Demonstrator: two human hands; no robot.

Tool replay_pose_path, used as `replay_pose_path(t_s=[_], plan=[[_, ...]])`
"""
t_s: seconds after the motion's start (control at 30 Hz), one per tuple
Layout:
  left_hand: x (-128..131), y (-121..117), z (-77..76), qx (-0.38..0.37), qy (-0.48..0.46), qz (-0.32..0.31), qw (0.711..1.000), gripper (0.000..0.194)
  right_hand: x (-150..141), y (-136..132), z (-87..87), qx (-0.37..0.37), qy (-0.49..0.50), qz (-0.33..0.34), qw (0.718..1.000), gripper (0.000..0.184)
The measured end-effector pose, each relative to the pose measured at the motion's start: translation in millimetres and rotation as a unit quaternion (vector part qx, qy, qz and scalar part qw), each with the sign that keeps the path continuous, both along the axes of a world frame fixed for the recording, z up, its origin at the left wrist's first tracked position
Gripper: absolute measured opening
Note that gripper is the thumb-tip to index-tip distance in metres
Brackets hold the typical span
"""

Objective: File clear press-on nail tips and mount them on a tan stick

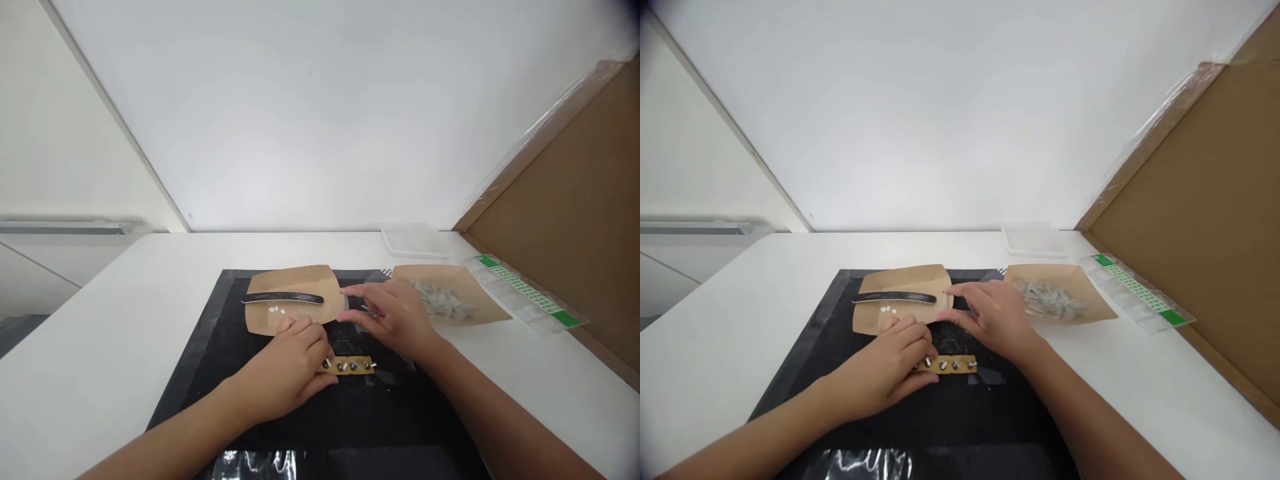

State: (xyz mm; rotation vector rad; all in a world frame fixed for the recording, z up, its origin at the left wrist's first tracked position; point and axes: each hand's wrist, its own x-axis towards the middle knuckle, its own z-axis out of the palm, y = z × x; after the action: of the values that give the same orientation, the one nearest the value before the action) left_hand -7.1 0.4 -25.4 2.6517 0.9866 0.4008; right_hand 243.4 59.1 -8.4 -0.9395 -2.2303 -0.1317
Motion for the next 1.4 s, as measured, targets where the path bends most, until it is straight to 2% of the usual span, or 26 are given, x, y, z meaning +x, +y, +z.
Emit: replay_pose_path(t_s=[0.17, 0.33, 0.43, 0.6, 0.83, 1.07, 1.3, 1.4], plan=[[-1, -7, -10.8, 0.015, -0.026, 0.024, 0.999, 0.019, -1, -3, 0.9, -0.019, -0.01, 0.028, 0.999, 0.042], [-10, -8, -10.9, 0.042, -0.081, 0.025, 0.996, 0.039, 0, -1, 0.8, -0.018, -0.004, 0.032, 0.999, 0.04], [-18, -2, -7.4, 0.086, -0.127, -0.008, 0.988, 0.029, 1, 0, 0.4, -0.022, -0.002, 0.038, 0.999, 0.04], [-24, 3, -6.8, 0.08, -0.174, -0.03, 0.981, 0.017, 0, 1, -0.7, -0.034, 0.011, 0.039, 0.999, 0.04], [-26, 7, -9.5, 0.131, -0.16, -0.056, 0.977, 0.006, -2, 1, -0.8, -0.034, 0.009, 0.05, 0.998, 0.039], [-25, 7, -9.1, 0.149, -0.141, -0.052, 0.977, 0.011, -2, -1, 1.3, -0.037, 0.011, 0.053, 0.998, 0.038], [-25, 4, -10.0, 0.103, -0.111, -0.057, 0.987, 0.003, -3, -2, 2.0, -0.066, -0.001, 0.055, 0.996, 0.04], [-25, 2, -10.7, 0.093, -0.107, -0.058, 0.988, 0.011, -4, -3, 2.9, -0.067, -0.001, 0.049, 0.997, 0.04]])
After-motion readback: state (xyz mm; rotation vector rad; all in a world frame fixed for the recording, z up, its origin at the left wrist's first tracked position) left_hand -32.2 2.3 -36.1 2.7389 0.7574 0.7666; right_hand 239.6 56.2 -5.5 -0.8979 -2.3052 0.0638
